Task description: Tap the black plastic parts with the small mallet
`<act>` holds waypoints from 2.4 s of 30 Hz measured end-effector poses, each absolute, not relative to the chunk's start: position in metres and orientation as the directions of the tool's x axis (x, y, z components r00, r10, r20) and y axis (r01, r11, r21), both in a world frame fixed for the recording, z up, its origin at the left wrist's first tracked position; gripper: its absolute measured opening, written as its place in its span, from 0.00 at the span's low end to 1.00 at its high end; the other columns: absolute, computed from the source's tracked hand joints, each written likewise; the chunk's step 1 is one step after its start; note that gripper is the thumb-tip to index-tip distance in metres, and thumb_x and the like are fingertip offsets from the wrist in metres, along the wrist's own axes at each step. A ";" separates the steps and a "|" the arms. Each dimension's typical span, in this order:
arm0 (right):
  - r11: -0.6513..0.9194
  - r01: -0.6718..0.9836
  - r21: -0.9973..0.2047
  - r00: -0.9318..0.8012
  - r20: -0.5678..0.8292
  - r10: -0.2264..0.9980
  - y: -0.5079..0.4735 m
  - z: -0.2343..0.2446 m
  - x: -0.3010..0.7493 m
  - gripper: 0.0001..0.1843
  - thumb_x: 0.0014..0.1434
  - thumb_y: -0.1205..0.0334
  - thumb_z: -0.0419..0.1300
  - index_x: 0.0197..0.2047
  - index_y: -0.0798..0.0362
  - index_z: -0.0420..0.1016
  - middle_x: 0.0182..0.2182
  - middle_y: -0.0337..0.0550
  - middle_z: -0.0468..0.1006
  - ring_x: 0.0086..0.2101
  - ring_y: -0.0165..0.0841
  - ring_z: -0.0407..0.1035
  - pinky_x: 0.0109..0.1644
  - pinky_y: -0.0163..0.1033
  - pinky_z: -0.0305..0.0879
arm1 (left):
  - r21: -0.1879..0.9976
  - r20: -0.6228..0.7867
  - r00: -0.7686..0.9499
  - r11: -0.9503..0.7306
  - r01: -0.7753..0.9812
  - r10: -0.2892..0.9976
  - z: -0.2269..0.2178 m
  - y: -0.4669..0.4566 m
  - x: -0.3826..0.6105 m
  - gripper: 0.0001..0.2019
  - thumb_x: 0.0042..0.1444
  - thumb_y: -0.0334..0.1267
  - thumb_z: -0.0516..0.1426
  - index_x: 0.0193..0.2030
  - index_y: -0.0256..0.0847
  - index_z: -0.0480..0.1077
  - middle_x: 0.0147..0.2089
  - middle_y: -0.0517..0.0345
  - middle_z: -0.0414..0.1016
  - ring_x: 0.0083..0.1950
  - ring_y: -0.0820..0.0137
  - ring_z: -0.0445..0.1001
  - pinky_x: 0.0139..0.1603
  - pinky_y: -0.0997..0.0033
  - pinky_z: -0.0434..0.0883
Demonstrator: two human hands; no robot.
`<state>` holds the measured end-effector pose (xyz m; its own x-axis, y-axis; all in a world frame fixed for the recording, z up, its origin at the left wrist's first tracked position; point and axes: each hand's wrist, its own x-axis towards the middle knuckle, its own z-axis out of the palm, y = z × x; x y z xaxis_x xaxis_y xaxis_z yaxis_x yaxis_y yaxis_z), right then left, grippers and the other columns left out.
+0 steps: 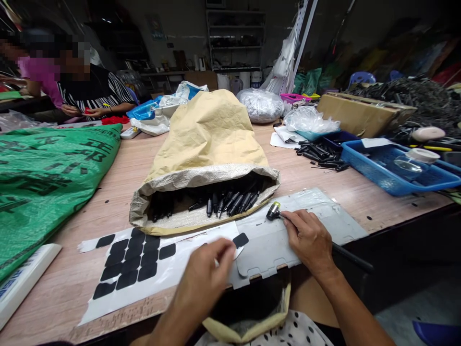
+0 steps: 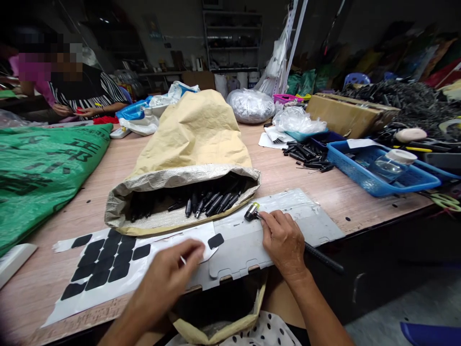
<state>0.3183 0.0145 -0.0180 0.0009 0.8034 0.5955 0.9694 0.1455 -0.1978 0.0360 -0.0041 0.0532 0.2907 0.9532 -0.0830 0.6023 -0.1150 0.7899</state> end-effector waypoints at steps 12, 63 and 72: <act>0.138 0.972 -0.191 0.004 0.599 0.801 0.014 -0.018 0.319 0.13 0.67 0.65 0.57 0.51 0.48 0.79 0.36 0.42 0.78 0.39 0.38 0.69 0.44 0.41 0.62 | 0.446 0.044 -0.126 0.094 0.890 0.991 0.031 0.091 0.012 0.10 0.57 0.45 0.58 0.35 0.42 0.75 0.36 0.52 0.79 0.38 0.60 0.76 0.35 0.66 0.64; 0.571 0.595 -0.565 -0.239 0.554 0.798 -0.009 0.019 0.236 0.22 0.67 0.74 0.53 0.59 0.49 0.75 0.39 0.45 0.77 0.41 0.36 0.73 0.45 0.42 0.72 | 0.797 0.124 0.317 -0.285 0.533 0.940 0.010 0.033 0.015 0.08 0.58 0.34 0.62 0.43 0.43 0.80 0.38 0.57 0.72 0.44 0.65 0.71 0.46 0.66 0.66; 0.494 0.646 -0.582 -0.092 0.583 0.807 0.000 0.026 0.268 0.17 0.68 0.70 0.56 0.57 0.47 0.77 0.42 0.43 0.80 0.43 0.34 0.74 0.49 0.41 0.71 | 0.762 0.118 0.318 -0.291 0.579 0.941 0.013 0.030 0.014 0.08 0.62 0.38 0.60 0.46 0.42 0.78 0.39 0.56 0.72 0.45 0.63 0.71 0.47 0.65 0.66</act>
